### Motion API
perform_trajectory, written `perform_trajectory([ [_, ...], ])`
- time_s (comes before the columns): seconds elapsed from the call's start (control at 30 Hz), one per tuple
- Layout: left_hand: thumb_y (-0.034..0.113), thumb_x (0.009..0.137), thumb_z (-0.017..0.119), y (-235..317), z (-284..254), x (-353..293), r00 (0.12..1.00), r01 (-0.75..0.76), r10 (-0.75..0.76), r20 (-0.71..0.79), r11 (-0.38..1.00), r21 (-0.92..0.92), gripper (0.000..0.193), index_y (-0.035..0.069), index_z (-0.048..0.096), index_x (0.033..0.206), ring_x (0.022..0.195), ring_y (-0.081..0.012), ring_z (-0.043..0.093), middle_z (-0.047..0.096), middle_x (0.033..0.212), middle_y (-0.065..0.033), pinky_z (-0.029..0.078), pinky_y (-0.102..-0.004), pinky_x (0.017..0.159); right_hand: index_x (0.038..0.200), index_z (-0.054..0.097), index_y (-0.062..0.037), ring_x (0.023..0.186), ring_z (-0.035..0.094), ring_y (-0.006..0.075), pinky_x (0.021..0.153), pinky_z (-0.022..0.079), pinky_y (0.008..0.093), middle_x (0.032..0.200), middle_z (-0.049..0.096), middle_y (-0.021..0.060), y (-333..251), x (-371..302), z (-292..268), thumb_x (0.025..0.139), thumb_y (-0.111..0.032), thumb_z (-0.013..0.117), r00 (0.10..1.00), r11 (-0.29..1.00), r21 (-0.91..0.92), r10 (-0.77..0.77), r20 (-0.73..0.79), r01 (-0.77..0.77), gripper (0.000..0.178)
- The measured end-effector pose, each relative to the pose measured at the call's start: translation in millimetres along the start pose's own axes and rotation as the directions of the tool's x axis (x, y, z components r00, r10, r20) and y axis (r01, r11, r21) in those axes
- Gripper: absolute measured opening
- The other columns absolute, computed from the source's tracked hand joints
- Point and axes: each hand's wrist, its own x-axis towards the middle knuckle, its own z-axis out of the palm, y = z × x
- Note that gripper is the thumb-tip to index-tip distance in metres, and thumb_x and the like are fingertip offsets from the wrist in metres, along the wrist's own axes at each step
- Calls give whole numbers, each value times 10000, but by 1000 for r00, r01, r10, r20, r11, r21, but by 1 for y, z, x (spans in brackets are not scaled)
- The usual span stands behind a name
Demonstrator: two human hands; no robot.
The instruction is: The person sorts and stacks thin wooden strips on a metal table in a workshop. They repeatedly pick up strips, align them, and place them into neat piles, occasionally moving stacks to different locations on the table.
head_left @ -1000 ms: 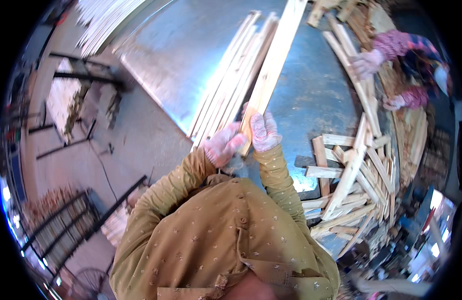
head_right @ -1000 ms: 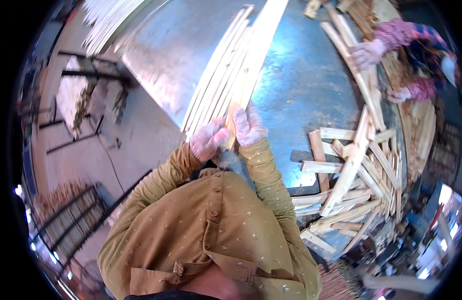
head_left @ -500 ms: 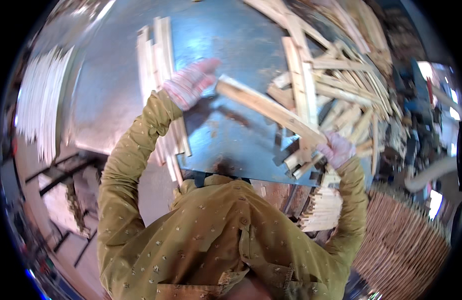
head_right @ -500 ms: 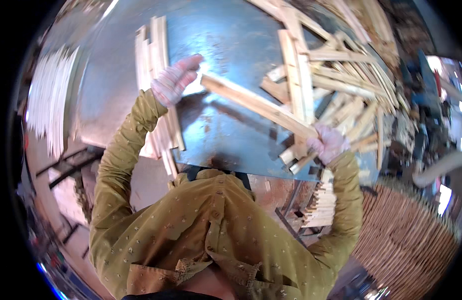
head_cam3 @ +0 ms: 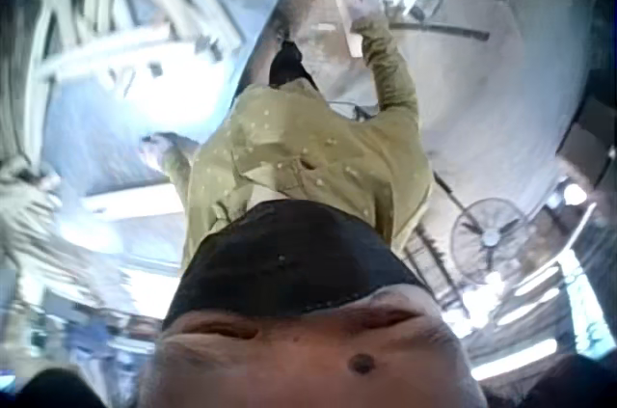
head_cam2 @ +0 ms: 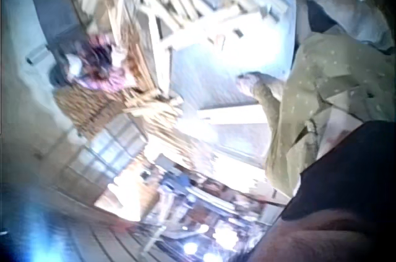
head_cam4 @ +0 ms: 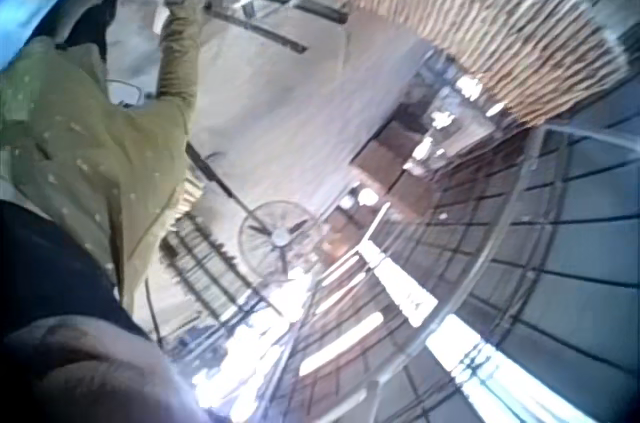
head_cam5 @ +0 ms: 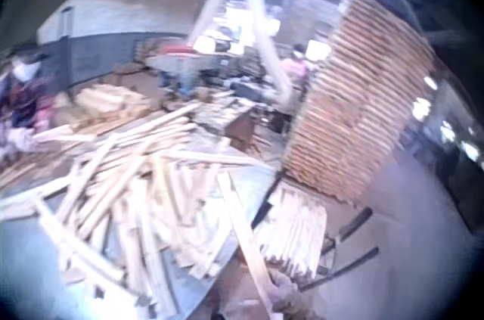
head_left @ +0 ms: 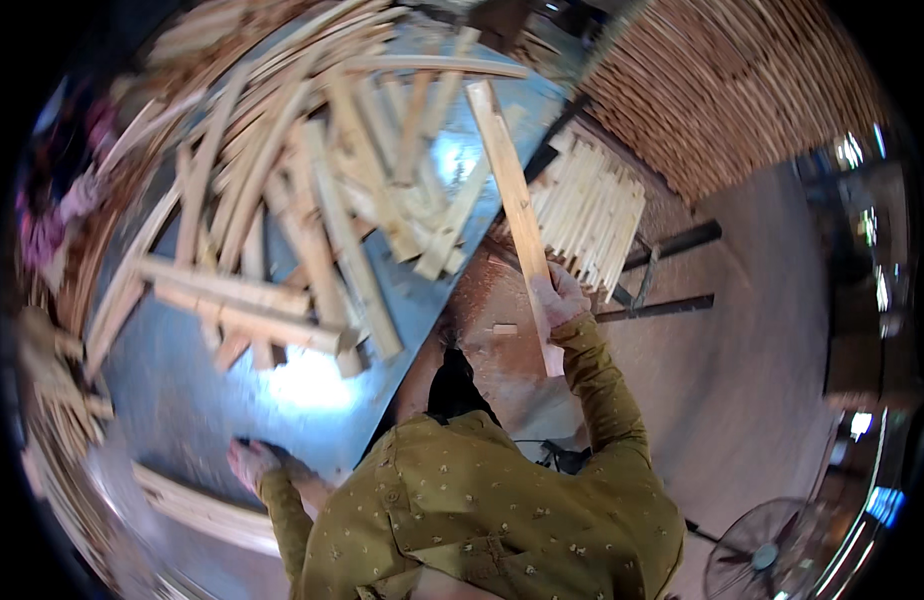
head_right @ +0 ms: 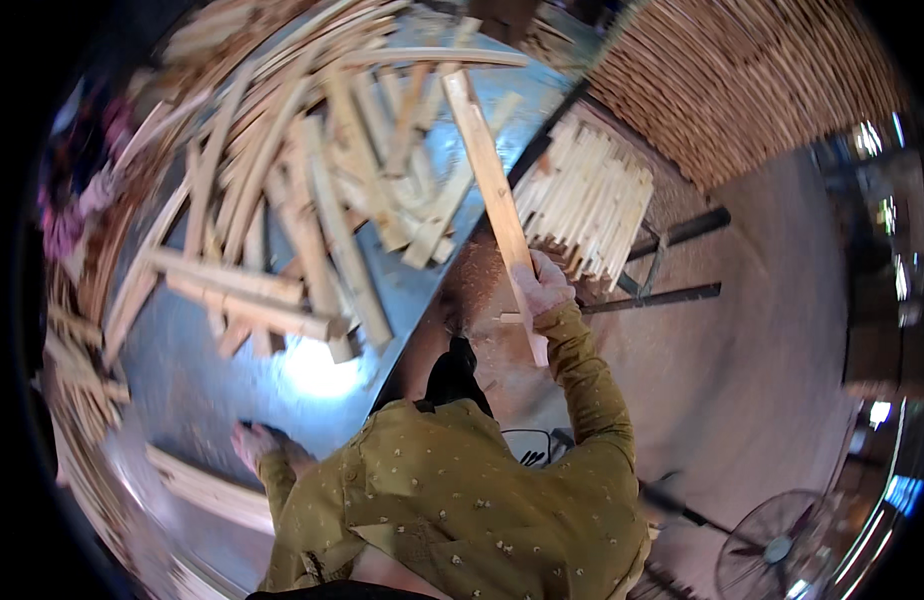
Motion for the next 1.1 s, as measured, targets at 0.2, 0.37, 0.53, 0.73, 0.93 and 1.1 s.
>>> perform_trajectory([
  [0.2, 276, 947, 518, 68, 24, -2, 950, 301, -311, 27, 936, 180, 426, 73, 504, 1322, 1164, -391, 535, 529, 1278, -212, 467, -477, 958, 1304, 548, 20, 1115, 615, 331, 961, 451, 388, 1227, 642, 208, 102, 119, -93, 959, -346, 581, 823, 916, -191, 208, -529, -353, 504],
  [0.37, 288, 933, 537, 110, 39, -8, 941, 229, -302, 151, 900, 371, 386, 81, 531, 1259, 1134, -392, 546, 547, 1236, -199, 476, -492, 922, 1265, 569, -9, 1147, 589, 396, 985, 441, 424, 1203, 628, 256, 171, 254, -128, 950, -427, 511, 793, 892, -191, 246, -557, -410, 527],
  [0.53, 267, 910, 557, 123, 38, -22, 946, 224, -291, 145, 906, 358, 415, 65, 529, 1271, 1119, -413, 546, 573, 1206, -224, 470, -491, 923, 1231, 595, -55, 1169, 573, 405, 993, 443, 455, 1213, 622, 245, 220, 374, -115, 934, -449, 481, 749, 768, -209, 459, -477, -605, 507],
  [0.73, 259, 891, 572, 96, 29, -34, 939, 80, -151, 310, 970, 231, 439, 43, 537, 1271, 1106, -430, 549, 600, 1177, -249, 469, -490, 913, 1308, 576, -79, 1250, 551, 350, 985, 499, 504, 1392, 530, 169, 204, 424, -81, 976, -170, 431, 805, 544, -668, 575, -145, -508, 373],
  [0.93, 319, 916, 554, 154, -2, -39, 829, -207, -118, 546, 843, 496, 391, 77, 562, 1222, 1080, -311, 568, 594, 1184, -177, 422, -432, 971, 1303, 567, 2, 1140, 579, 278, 899, 525, 464, 1334, 547, 186, 194, 403, -78, 1008, -174, 429, 942, 557, -762, 250, -225, -330, 370],
  [1.1, 587, 831, 626, 121, -76, -37, 632, 695, -768, 108, 622, 361, 952, 152, 195, 1561, 1488, -305, 185, 206, 1607, -160, 169, -443, 1202, 1280, 579, 49, 970, 629, 261, 816, 546, 386, 1213, 608, 226, 55, 269, -43, 1021, -211, 473, 761, 973, -203, -213, -612, 109, 382],
])
